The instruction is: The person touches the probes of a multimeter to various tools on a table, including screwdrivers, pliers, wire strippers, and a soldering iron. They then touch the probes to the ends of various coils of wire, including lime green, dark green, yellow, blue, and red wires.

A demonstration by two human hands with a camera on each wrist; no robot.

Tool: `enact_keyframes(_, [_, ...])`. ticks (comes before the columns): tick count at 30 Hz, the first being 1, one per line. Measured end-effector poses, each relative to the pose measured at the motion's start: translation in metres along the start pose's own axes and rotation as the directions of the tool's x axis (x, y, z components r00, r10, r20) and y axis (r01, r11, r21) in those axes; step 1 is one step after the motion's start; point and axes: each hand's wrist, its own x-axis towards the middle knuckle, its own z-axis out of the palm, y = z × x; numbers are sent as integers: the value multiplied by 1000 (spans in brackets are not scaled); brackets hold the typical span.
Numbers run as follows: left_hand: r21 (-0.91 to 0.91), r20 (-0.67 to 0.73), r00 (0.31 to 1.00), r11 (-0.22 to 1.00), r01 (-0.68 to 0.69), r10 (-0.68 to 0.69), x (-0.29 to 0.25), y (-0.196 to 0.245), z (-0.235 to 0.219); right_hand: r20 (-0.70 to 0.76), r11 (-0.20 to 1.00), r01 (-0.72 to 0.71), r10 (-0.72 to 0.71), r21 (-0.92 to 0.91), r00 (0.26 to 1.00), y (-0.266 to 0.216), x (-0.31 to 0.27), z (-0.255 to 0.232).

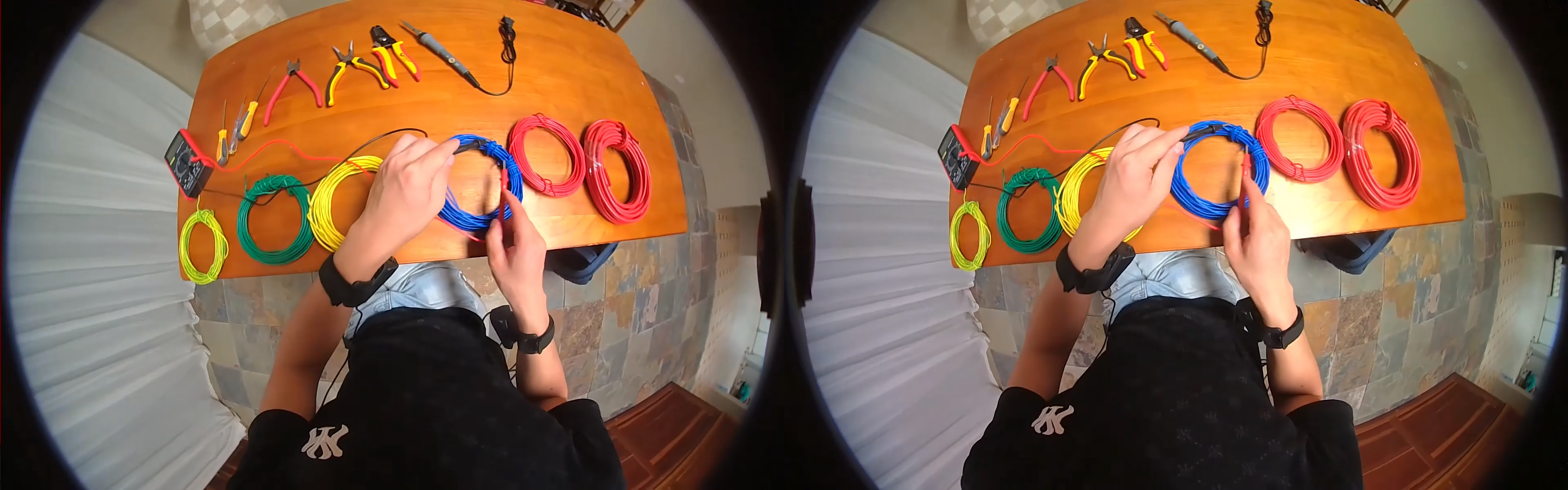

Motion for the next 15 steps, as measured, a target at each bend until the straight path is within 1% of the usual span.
enact_keyframes(1, [-4,12,1000,1000,-7,7,3,-3,5,-9,1000,-11,11,2,1000,0,-1,0])
enact_keyframes(3, [12,48,998,999,33,-34,7,-7,12,-3,998,64,-64,-12,998,2,-2,-2])
enact_keyframes(4, [8,57,998,1000,30,-31,7,-8,16,-5,996,89,-89,-27,996,3,-2,-2])
enact_keyframes(5, [10,55,998,999,41,-42,8,-9,18,-9,996,82,-82,-26,997,4,-2,-3])
enact_keyframes(7, [12,58,997,999,53,-53,7,-11,21,39,998,63,-62,-26,997,4,-2,-5])
enact_keyframes(9, [12,73,994,997,79,-80,6,-13,21,39,997,73,-72,-24,997,5,-1,-5])
enact_keyframes(15, [10,77,994,997,77,-77,5,-15,23,52,997,77,-75,-32,996,7,3,-4])
